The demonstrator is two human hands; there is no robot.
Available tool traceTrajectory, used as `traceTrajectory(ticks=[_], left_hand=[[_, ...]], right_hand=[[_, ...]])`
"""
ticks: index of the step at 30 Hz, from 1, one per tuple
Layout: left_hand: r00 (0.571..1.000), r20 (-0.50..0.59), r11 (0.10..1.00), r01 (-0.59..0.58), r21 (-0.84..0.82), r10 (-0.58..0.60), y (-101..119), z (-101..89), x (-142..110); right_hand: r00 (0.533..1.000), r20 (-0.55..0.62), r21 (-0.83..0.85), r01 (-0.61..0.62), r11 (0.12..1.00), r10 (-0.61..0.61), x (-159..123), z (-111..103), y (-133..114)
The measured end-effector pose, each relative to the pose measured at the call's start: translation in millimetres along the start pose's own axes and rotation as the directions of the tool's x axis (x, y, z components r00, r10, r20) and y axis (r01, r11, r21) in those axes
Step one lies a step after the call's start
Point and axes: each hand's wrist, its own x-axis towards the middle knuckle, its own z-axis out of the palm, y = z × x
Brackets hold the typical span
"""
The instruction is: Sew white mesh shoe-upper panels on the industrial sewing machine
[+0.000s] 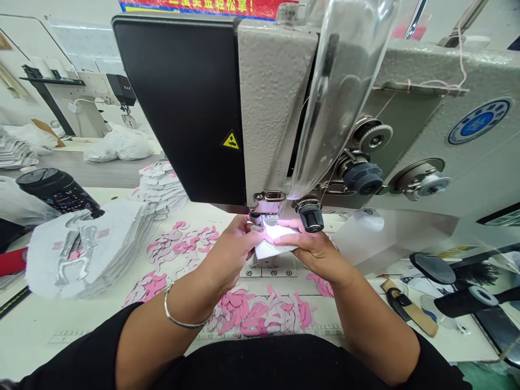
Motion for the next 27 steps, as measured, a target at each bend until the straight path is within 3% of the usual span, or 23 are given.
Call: traceTrajectory(ticks=[10, 15, 27], left_hand=[[0.997, 0.006, 0.994, -0.071, 0.077, 0.071, -6.9, -5.1, 1.7], [0.998, -0.001, 0.995, -0.065, 0.077, 0.066, -7.7, -4.3, 0.3], [0.997, 0.035, 0.989, -0.073, 0.13, 0.069, -8.8, -5.6, -3.0]], right_hand=[[0.999, 0.004, 0.002, 0.047, 0.999, -0.047, 3.7, -2.2, 1.9], [0.999, 0.007, -0.05, 0.031, 0.998, -0.031, 2.9, -1.8, 2.5], [1.0, 0.0, 0.02, 0.009, 1.0, -0.009, -0.5, 1.9, 4.9]])
